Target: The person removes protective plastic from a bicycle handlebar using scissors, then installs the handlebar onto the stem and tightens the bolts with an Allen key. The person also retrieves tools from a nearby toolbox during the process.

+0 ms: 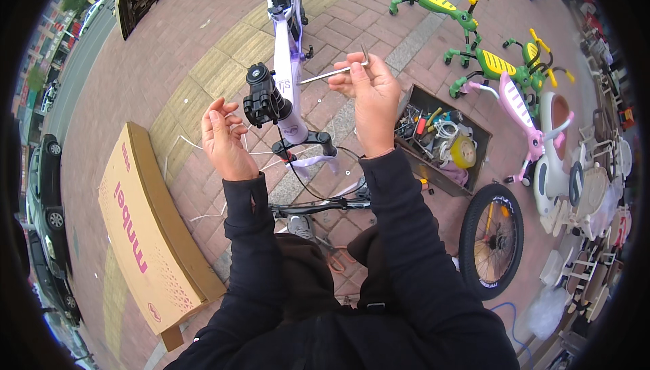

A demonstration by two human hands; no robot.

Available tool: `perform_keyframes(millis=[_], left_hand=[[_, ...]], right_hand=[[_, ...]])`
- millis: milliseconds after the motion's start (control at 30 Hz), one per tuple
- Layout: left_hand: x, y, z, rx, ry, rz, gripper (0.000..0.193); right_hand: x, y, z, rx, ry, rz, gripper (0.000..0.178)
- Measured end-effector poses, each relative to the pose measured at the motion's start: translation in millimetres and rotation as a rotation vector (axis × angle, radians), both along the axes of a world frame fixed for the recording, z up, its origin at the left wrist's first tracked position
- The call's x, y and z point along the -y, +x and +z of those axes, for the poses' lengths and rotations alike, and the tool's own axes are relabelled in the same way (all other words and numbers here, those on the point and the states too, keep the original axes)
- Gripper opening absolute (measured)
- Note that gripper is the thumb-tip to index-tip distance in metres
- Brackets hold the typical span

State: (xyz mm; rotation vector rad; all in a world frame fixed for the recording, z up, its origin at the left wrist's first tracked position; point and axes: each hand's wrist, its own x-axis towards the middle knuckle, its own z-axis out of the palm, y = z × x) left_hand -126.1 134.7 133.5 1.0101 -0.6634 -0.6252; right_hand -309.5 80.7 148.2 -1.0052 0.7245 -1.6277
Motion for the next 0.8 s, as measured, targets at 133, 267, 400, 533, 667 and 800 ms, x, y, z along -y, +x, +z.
perform_keyframes(millis=[133, 267, 400, 533, 667, 800], left_hand=[[10.9, -1.8, -11.7, 0.066, 0.001, -0.148, 0.046], [15.2, -16.7, -9.8, 0.129, -0.038, -0.303, 0.078], [14.7, -24.9, -6.4, 0.259, 0.007, -0.294, 0.087], [14.5, -24.4, -5.9, 0.316, 0.008, -0.262, 0.091], [16.1, -24.2, -5.4, 0.452, 0.090, -0.206, 0.092], [16.9, -25.1, -4.6, 0.410, 0.037, -0.248, 0.087]], right_hand=[[15.4, 11.9, 37.7, -0.666, -0.202, -0.030, 0.013], [49.3, 48.3, 58.2, -1.098, -0.709, -0.028, 0.011], [65.9, 61.3, 54.9, -1.358, -0.774, 0.087, 0.013], [71.2, 67.6, 62.4, -1.421, -0.807, 0.146, 0.014], [63.8, 80.4, 85.7, -1.690, -0.792, 0.199, 0.012], [42.4, 98.6, 100.5, -1.948, -0.642, 0.263, 0.014]])
